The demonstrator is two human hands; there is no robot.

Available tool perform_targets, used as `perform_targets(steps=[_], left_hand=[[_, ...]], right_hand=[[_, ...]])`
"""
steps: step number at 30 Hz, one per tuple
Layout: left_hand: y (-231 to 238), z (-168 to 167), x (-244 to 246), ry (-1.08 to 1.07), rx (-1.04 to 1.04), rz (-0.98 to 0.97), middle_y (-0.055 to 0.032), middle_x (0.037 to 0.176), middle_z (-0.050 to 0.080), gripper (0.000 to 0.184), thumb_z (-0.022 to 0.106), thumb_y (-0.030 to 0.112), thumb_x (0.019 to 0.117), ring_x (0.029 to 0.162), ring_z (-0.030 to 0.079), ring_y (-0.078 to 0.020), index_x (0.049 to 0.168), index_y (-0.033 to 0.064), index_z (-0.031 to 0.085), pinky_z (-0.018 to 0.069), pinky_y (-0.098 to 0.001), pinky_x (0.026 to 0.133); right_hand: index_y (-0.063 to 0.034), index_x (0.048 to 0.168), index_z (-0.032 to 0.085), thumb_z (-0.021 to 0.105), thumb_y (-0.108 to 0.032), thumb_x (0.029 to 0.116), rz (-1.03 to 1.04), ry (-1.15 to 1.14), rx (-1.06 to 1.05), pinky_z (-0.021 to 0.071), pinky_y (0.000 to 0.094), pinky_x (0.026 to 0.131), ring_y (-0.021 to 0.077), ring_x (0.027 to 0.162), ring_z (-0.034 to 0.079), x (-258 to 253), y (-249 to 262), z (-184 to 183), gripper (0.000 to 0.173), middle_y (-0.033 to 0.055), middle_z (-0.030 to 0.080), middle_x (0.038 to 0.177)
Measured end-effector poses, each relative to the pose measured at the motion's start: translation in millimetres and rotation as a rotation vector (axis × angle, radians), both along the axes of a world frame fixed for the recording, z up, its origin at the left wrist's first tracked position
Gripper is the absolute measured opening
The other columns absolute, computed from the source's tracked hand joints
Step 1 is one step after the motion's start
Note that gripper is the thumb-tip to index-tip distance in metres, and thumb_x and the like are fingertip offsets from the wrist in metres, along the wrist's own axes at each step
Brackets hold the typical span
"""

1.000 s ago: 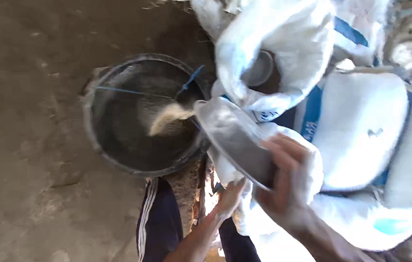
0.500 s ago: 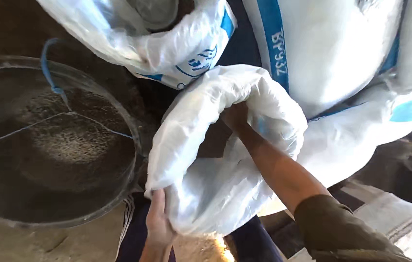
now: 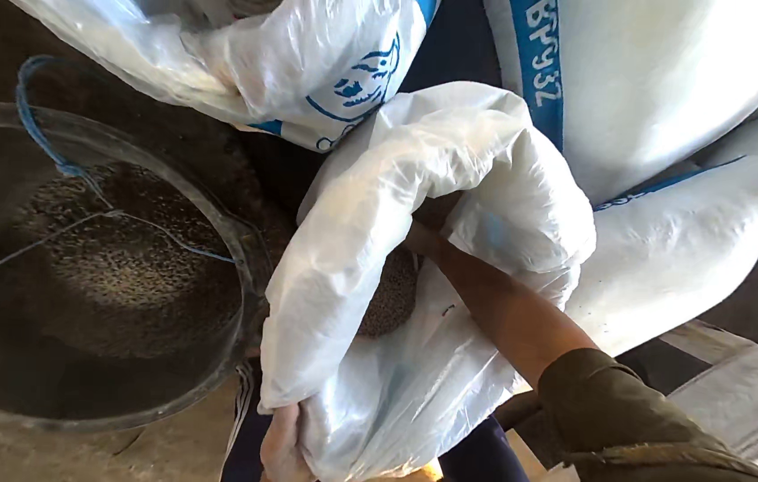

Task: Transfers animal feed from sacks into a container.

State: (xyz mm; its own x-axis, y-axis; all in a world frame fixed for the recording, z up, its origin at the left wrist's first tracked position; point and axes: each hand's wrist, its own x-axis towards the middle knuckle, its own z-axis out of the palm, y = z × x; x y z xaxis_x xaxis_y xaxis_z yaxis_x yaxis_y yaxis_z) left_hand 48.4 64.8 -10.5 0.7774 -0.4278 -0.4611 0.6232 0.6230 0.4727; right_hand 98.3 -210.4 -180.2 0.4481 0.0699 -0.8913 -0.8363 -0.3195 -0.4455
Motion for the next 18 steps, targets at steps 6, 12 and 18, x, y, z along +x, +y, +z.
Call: perform_targets(steps=[6, 12, 18], left_hand=[[-2, -5, -2, -0.021, 0.006, 0.019, 0.0101, 0.121, 0.074, 0.035, 0.049, 0.04, 0.1054, 0.114, 0.066, 0.002, 0.127, 0.0253, 0.072, 0.0527, -0.0196, 0.1], [-1, -10, -3, 0.002, -0.086, 0.037, 0.007, 0.122, 0.074, 0.037, 0.05, 0.041, 0.1051, 0.115, 0.067, -0.0014, 0.129, 0.0229, 0.071, 0.0536, -0.0222, 0.1], [-5, -10, -2, 0.053, -0.121, 0.044, 0.0039, 0.121, 0.074, 0.04, 0.053, 0.048, 0.1023, 0.114, 0.068, -0.005, 0.128, 0.0234, 0.07, 0.0556, -0.0266, 0.099]], right_hand=[[0.0083, 0.125, 0.064, 0.052, -0.024, 0.1083, 0.179, -0.171, -0.12, 0.043, 0.0534, 0.108, 0.0364, 0.123, 0.06, 23, -27, 25, 0.038, 0.028, 0.064, 0.126], [0.0141, 0.13, 0.058, 0.045, -0.018, 0.1112, 0.019, -0.06, -0.275, 0.0363, 0.0506, 0.114, 0.0414, 0.132, 0.051, 33, -34, 87, 0.04, 0.0334, 0.054, 0.139], [-0.0094, 0.148, 0.051, 0.043, -0.038, 0.1101, 0.064, -0.077, -0.427, 0.041, 0.0463, 0.115, 0.0247, 0.138, 0.051, -6, -76, 114, 0.048, 0.016, 0.054, 0.148]])
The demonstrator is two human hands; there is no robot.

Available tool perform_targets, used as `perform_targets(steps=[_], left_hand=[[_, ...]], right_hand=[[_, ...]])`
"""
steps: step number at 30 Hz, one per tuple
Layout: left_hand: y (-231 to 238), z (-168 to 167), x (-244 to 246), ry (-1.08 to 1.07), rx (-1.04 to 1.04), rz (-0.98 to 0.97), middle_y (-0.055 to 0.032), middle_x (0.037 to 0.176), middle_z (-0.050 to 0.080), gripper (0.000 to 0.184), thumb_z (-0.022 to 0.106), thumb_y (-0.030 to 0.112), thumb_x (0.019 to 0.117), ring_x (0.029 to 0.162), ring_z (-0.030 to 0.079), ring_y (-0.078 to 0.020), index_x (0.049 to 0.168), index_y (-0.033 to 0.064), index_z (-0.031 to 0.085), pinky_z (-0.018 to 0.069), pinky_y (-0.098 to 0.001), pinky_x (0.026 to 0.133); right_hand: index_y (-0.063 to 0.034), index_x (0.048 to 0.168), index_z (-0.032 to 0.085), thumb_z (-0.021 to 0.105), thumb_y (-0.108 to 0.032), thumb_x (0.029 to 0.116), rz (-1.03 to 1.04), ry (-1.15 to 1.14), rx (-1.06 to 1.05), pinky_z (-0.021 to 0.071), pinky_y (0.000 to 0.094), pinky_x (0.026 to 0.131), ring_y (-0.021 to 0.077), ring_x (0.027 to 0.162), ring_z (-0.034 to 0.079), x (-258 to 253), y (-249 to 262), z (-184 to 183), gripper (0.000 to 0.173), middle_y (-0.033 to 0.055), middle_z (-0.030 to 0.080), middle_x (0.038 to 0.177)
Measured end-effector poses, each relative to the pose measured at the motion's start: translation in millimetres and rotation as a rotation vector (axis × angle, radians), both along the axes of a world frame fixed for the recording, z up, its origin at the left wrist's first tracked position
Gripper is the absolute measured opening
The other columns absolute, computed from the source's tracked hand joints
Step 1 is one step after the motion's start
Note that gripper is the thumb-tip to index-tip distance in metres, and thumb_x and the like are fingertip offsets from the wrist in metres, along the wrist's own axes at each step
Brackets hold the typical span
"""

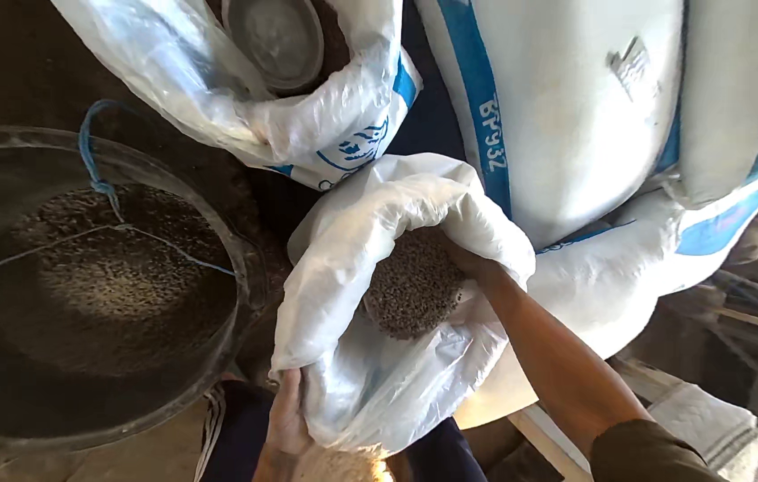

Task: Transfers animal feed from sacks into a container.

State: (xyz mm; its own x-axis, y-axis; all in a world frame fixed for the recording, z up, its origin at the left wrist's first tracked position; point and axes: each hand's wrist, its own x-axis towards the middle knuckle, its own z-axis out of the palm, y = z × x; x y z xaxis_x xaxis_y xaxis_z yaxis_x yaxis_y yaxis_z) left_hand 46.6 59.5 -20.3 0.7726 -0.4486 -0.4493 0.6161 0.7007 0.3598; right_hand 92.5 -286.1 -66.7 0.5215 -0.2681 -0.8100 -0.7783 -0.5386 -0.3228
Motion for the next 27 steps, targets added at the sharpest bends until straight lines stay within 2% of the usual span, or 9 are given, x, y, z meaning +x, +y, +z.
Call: perform_targets(steps=[4, 6, 8, 10, 13, 17, 20, 23, 27], left_hand=[[-5, 7, 1, 0.113, 0.07, -0.012, 0.0026, 0.115, 0.075, 0.044, 0.061, 0.056, 0.0948, 0.108, 0.07, -0.0072, 0.123, 0.0247, 0.07, 0.0588, -0.03, 0.095], [-9, 17, 1, 0.214, 0.166, -0.037, 0.0019, 0.11, 0.075, 0.047, 0.061, 0.058, 0.0951, 0.103, 0.071, -0.0076, 0.123, 0.0201, 0.067, 0.0604, -0.0301, 0.091], [-15, 31, 5, 0.301, 0.329, -0.11, 0.0035, 0.102, 0.074, 0.04, 0.04, 0.044, 0.1072, 0.095, 0.072, -0.0052, 0.125, 0.0125, 0.057, 0.0619, -0.0273, 0.084], [-16, 41, 8, 0.344, 0.43, -0.199, 0.0008, 0.103, 0.07, 0.041, 0.029, 0.031, 0.1107, 0.093, 0.069, -0.0044, 0.133, 0.005, 0.052, 0.0596, -0.0272, 0.083], [-6, 54, 11, 0.322, 0.44, -0.258, -0.0033, 0.109, 0.066, 0.04, 0.032, 0.026, 0.1117, 0.096, 0.065, -0.0031, 0.136, 0.0002, 0.051, 0.0558, -0.0258, 0.087], [19, 73, 9, 0.159, 0.457, -0.315, -0.002, 0.097, 0.06, 0.021, 0.046, -0.002, 0.1011, 0.087, 0.058, 0.001, 0.119, -0.0041, 0.057, 0.0502, -0.0173, 0.081], [14, 62, 13, 0.173, 0.451, -0.315, -0.0081, 0.108, 0.063, 0.025, 0.046, 0.009, 0.1066, 0.1, 0.059, -0.0063, 0.123, -0.0038, 0.061, 0.0495, -0.0262, 0.092], [8, 55, 18, 0.229, 0.305, -0.176, -0.0066, 0.105, 0.066, 0.036, 0.041, 0.028, 0.1106, 0.097, 0.062, -0.0076, 0.119, -0.0004, 0.062, 0.0523, -0.0303, 0.091], [22, 66, 18, 0.216, 0.252, -0.079, -0.0008, 0.095, 0.064, 0.026, 0.04, 0.015, 0.1068, 0.087, 0.061, -0.0032, 0.11, 0.0019, 0.062, 0.0523, -0.0233, 0.08]], right_hand=[[-0.0058, 0.147, 0.051, 0.04, -0.047, 0.1099, -0.212, 0.199, -0.018, 0.0432, 0.0473, 0.109, 0.027, 0.128, 0.055, 28, 17, 77, 0.056, 0.0197, 0.057, 0.141], [-0.0062, 0.131, 0.061, 0.039, -0.05, 0.1089, -0.247, 0.149, 0.056, 0.055, 0.0366, 0.085, 0.0159, 0.094, 0.065, 36, 23, 103, 0.054, 0.0113, 0.067, 0.107], [-0.0066, 0.1, 0.065, 0.036, -0.042, 0.1112, -0.177, 0.031, 0.11, 0.0562, 0.0266, 0.064, 0.0057, 0.067, 0.063, 47, 28, 125, 0.048, 0.0008, 0.065, 0.076], [-0.007, 0.092, 0.066, 0.036, -0.034, 0.1119, -0.093, -0.039, 0.138, 0.0556, 0.0235, 0.062, 0.002, 0.064, 0.062, 66, 46, 153, 0.045, -0.0037, 0.064, 0.072], [-0.0132, 0.092, 0.069, 0.035, -0.029, 0.1105, 0.043, -0.138, 0.161, 0.0572, 0.019, 0.062, -0.0027, 0.065, 0.064, 98, 96, 190, 0.042, -0.0095, 0.067, 0.073], [-0.019, 0.082, 0.069, 0.043, -0.036, 0.1091, 0.24, -0.261, 0.119, 0.0545, 0.0193, 0.054, -0.0024, 0.058, 0.062, 139, 191, 220, 0.042, -0.0102, 0.064, 0.065], [-0.0171, 0.089, 0.068, 0.052, -0.043, 0.1052, 0.529, -0.425, -0.01, 0.0513, 0.0299, 0.054, 0.0043, 0.058, 0.059, 148, 274, 230, 0.035, -0.0058, 0.06, 0.066], [0.0037, 0.118, 0.065, 0.064, -0.026, 0.1015, 0.814, -0.635, -0.132, 0.0576, 0.0535, 0.072, 0.0337, 0.082, 0.069, 133, 350, 218, 0.034, 0.0205, 0.069, 0.096], [0.0067, 0.131, 0.058, 0.069, 0.004, 0.0787, 1.018, -1.014, -0.218, 0.0562, 0.0507, 0.072, 0.0439, 0.097, 0.063, 113, 404, 167, 0.053, 0.0269, 0.059, 0.108]])
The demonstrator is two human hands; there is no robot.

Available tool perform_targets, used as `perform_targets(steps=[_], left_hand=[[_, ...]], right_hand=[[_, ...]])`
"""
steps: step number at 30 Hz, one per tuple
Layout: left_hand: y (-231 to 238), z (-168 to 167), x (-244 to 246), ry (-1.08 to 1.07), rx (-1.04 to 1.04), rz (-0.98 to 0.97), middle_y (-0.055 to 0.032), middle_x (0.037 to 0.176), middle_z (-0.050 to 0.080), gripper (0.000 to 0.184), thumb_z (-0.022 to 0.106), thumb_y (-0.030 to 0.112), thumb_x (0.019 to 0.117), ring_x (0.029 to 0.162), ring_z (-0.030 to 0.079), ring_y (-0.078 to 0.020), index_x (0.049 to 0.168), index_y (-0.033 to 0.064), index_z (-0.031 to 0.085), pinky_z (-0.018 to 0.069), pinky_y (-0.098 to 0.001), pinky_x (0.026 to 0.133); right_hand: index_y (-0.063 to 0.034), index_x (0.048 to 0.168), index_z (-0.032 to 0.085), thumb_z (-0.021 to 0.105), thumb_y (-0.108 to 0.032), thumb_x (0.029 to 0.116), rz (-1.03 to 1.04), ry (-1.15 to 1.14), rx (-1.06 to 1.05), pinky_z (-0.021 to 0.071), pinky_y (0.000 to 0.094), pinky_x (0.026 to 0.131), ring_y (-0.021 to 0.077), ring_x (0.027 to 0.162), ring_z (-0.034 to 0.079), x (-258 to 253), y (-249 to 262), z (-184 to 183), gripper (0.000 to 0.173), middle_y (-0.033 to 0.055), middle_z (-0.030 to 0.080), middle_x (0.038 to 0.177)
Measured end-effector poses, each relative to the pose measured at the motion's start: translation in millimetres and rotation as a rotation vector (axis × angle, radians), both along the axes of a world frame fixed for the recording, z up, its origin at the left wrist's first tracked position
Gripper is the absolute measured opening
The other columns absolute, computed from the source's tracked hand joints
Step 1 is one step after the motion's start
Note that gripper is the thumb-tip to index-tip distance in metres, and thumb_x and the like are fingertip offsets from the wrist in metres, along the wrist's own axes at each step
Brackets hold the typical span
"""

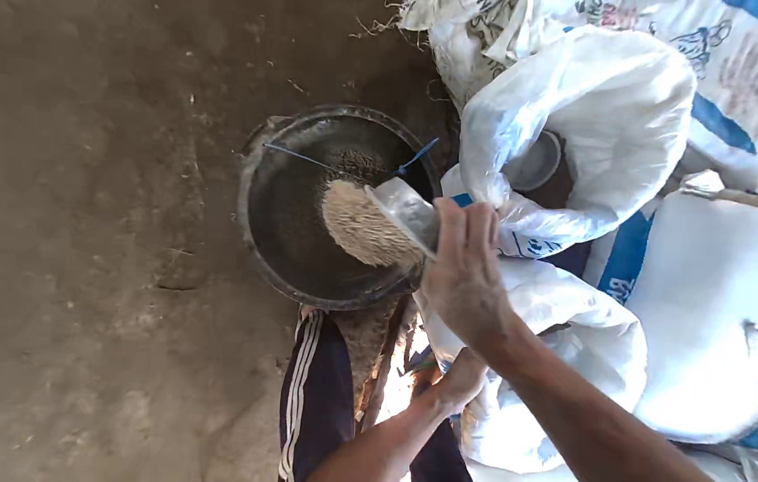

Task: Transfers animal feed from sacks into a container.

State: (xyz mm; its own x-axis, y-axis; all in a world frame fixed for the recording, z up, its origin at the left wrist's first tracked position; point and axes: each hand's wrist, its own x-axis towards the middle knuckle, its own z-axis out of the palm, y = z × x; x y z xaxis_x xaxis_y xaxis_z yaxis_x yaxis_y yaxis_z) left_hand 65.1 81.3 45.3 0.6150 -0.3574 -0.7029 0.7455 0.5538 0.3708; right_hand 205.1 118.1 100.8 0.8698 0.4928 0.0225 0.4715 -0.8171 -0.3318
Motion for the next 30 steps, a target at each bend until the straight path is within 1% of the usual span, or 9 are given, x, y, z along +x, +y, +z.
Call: perform_targets(steps=[5, 9, 11, 13, 16, 18, 21, 27, 30], left_hand=[[0, -6, -2, -0.042, 0.042, -0.017, -0.0003, 0.098, 0.063, 0.025, 0.038, 0.01, 0.1053, 0.091, 0.061, -0.0025, 0.114, 0.0022, 0.061, 0.052, -0.0224, 0.084], [-11, -5, 11, 0.064, 0.183, -0.094, -0.0044, 0.107, 0.064, 0.035, 0.038, 0.024, 0.1111, 0.096, 0.061, -0.0018, 0.129, -0.0011, 0.056, 0.053, -0.0235, 0.087], [-24, -20, 14, 0.12, 0.203, -0.087, -0.0113, 0.118, 0.065, 0.044, 0.035, 0.03, 0.1119, 0.104, 0.064, -0.0094, 0.139, -0.0013, 0.05, 0.0556, -0.0318, 0.092], [-31, -31, 14, 0.125, 0.222, -0.069, -0.0111, 0.124, 0.064, 0.046, 0.032, 0.032, 0.1121, 0.108, 0.065, -0.0113, 0.144, 0.0016, 0.047, 0.0559, -0.0344, 0.094], [-38, -30, 11, 0.122, 0.236, -0.061, -0.0038, 0.114, 0.068, 0.047, 0.025, 0.034, 0.1118, 0.101, 0.067, -0.008, 0.142, 0.0055, 0.046, 0.0586, -0.0311, 0.088], [-42, -30, 3, 0.051, 0.199, -0.027, 0.002, 0.108, 0.07, 0.045, 0.029, 0.04, 0.1097, 0.099, 0.069, -0.0059, 0.136, 0.0096, 0.048, 0.0607, -0.029, 0.086], [-37, -38, -7, -0.102, 0.102, 0.035, 0.0055, 0.112, 0.074, 0.042, 0.057, 0.057, 0.0979, 0.107, 0.07, -0.0067, 0.123, 0.0239, 0.064, 0.0594, -0.0306, 0.093], [-34, -39, -19, -0.304, 0.095, 0.0, 0.0129, 0.121, 0.073, 0.034, 0.047, 0.043, 0.1056, 0.114, 0.064, 0.0036, 0.125, 0.0294, 0.071, 0.0524, -0.0192, 0.099], [-37, -32, -16, -0.314, 0.068, -0.023, 0.0145, 0.119, 0.073, 0.035, 0.044, 0.039, 0.1072, 0.114, 0.063, 0.0073, 0.125, 0.0274, 0.072, 0.0502, -0.0148, 0.099]], right_hand=[[-0.0084, 0.13, 0.062, 0.069, 0.0, 0.0757, 0.155, -0.239, 0.211, 0.0457, 0.0501, 0.086, 0.0387, 0.101, 0.055, -9, -28, -29, 0.056, 0.0186, 0.055, 0.107], [-0.0069, 0.133, 0.058, 0.059, -0.007, 0.088, -0.109, -0.026, 0.183, 0.049, 0.0342, 0.102, 0.024, 0.119, 0.058, -37, -144, 58, 0.045, 0.0179, 0.059, 0.124], [0.0, 0.126, 0.059, 0.05, -0.004, 0.094, -0.274, 0.102, 0.032, 0.0512, 0.022, 0.097, 0.0152, 0.111, 0.063, -63, -211, 108, 0.033, 0.0181, 0.064, 0.12], [0.0023, 0.125, 0.064, 0.048, 0.001, 0.0853, -0.411, 0.268, -0.112, 0.0565, 0.0308, 0.087, 0.0215, 0.101, 0.068, -87, -268, 112, 0.043, 0.0193, 0.069, 0.114], [0.0085, 0.133, 0.06, 0.059, 0.008, 0.0875, -0.625, 0.599, -0.129, 0.0529, 0.0563, 0.098, 0.0435, 0.113, 0.065, -104, -319, 20, 0.046, 0.0308, 0.064, 0.123], [0.0047, 0.144, 0.052, 0.063, 0.003, 0.093, -0.735, 0.711, -0.183, 0.0455, 0.0599, 0.108, 0.0483, 0.129, 0.055, -105, -335, -71, 0.052, 0.0325, 0.054, 0.139], [0.0035, 0.126, 0.064, 0.069, -0.005, 0.0891, -0.722, 0.352, -0.243, 0.0551, 0.0636, 0.086, 0.0494, 0.109, 0.066, -101, -351, -196, 0.039, 0.0308, 0.063, 0.125], [0.006, 0.132, 0.062, 0.066, -0.03, 0.0984, -0.883, 0.648, -0.073, 0.0388, 0.0642, 0.11, 0.0472, 0.135, 0.051, -68, -353, -274, 0.05, 0.0319, 0.058, 0.137], [0.0074, 0.129, 0.063, 0.063, -0.027, 0.1031, -0.924, 0.899, 0.2, 0.0421, 0.0584, 0.11, 0.0435, 0.127, 0.058, -80, -353, -288, 0.043, 0.0311, 0.063, 0.13]])
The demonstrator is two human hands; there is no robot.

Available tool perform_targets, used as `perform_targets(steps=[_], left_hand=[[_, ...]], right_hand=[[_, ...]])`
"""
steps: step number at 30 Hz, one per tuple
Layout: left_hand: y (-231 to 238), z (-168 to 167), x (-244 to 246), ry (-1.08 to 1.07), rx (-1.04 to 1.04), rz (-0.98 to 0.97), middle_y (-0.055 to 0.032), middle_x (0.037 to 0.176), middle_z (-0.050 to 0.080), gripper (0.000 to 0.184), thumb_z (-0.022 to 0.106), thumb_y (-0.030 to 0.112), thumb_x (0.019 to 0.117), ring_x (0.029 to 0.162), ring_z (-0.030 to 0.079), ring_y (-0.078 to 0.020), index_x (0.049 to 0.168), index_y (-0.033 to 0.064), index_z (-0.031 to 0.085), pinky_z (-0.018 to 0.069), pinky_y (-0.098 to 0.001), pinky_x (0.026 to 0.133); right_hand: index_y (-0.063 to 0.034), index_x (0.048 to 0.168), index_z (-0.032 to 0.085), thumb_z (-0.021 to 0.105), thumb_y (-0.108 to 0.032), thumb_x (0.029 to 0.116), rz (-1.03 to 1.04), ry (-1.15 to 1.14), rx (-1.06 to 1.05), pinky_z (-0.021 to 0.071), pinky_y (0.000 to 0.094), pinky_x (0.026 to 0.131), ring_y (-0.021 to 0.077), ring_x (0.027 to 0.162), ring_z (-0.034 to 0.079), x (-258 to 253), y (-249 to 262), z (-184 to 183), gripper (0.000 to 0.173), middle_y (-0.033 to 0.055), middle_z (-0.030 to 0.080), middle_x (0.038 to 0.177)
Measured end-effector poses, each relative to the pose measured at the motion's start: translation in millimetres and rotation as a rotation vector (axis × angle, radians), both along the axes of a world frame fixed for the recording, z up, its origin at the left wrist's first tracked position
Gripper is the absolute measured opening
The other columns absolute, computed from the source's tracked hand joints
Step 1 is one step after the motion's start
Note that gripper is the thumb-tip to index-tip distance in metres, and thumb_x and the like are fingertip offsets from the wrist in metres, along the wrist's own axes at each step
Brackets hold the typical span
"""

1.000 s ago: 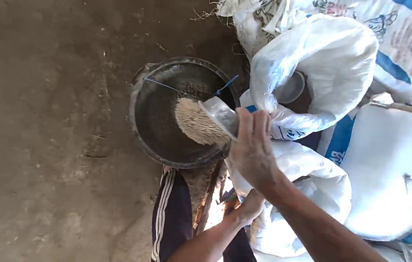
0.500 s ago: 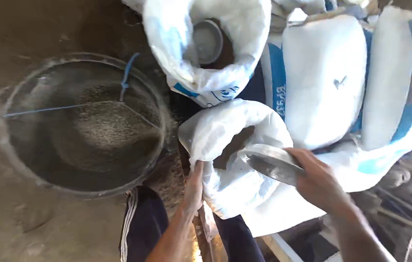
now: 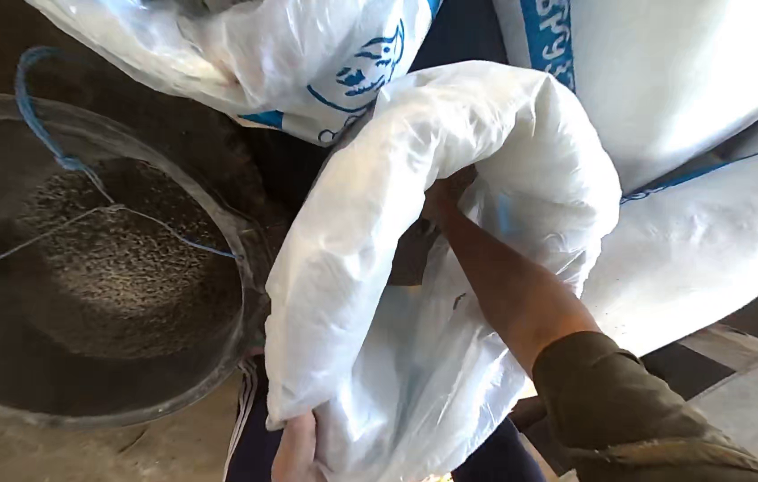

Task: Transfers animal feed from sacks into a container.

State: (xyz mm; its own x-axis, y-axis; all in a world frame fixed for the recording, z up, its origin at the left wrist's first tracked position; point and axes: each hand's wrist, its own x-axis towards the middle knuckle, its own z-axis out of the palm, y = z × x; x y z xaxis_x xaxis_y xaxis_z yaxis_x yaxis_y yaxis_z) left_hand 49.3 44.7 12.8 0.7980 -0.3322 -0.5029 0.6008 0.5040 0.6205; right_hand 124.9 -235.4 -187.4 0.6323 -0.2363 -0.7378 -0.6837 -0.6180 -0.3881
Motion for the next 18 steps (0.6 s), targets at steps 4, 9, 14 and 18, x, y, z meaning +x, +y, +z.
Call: perform_targets(steps=[4, 9, 14, 18], left_hand=[[5, -4, -1, 0.0, -0.051, -0.052, 0.0142, 0.12, 0.073, 0.036, 0.045, 0.039, 0.1068, 0.114, 0.063, 0.0071, 0.126, 0.0262, 0.072, 0.0499, -0.0147, 0.1], [10, -13, -7, 0.06, -0.106, -0.028, 0.0128, 0.121, 0.074, 0.035, 0.049, 0.04, 0.1049, 0.114, 0.064, 0.0054, 0.127, 0.0265, 0.072, 0.0508, -0.0164, 0.1], [9, -24, -5, 0.036, -0.266, 0.011, 0.0085, 0.122, 0.074, 0.036, 0.05, 0.039, 0.1053, 0.115, 0.066, 0.0008, 0.129, 0.0229, 0.071, 0.0521, -0.0201, 0.101], [8, -32, -5, -0.001, -0.291, 0.016, 0.0088, 0.122, 0.073, 0.037, 0.05, 0.042, 0.1051, 0.115, 0.066, 0.0008, 0.13, 0.0244, 0.07, 0.0526, -0.0205, 0.1]], right_hand=[[0.0058, 0.13, 0.064, 0.061, -0.025, 0.1044, -0.125, 0.117, 0.3, 0.0421, 0.0556, 0.111, 0.0396, 0.126, 0.059, -27, 14, -7, 0.04, 0.0284, 0.064, 0.13], [0.0085, 0.129, 0.06, 0.051, -0.025, 0.1092, -0.13, 0.217, 0.446, 0.0462, 0.0458, 0.103, 0.0305, 0.117, 0.059, -36, 29, 15, 0.04, 0.0266, 0.062, 0.127], [0.0086, 0.131, 0.06, 0.046, -0.017, 0.1106, 0.032, 0.127, 0.3, 0.044, 0.0516, 0.109, 0.039, 0.125, 0.059, -15, 7, 33, 0.036, 0.0291, 0.061, 0.133], [0.0109, 0.13, 0.059, 0.043, -0.017, 0.1117, -0.068, 0.138, 0.197, 0.0412, 0.0551, 0.108, 0.0419, 0.125, 0.056, -5, -17, 66, 0.037, 0.032, 0.059, 0.133]])
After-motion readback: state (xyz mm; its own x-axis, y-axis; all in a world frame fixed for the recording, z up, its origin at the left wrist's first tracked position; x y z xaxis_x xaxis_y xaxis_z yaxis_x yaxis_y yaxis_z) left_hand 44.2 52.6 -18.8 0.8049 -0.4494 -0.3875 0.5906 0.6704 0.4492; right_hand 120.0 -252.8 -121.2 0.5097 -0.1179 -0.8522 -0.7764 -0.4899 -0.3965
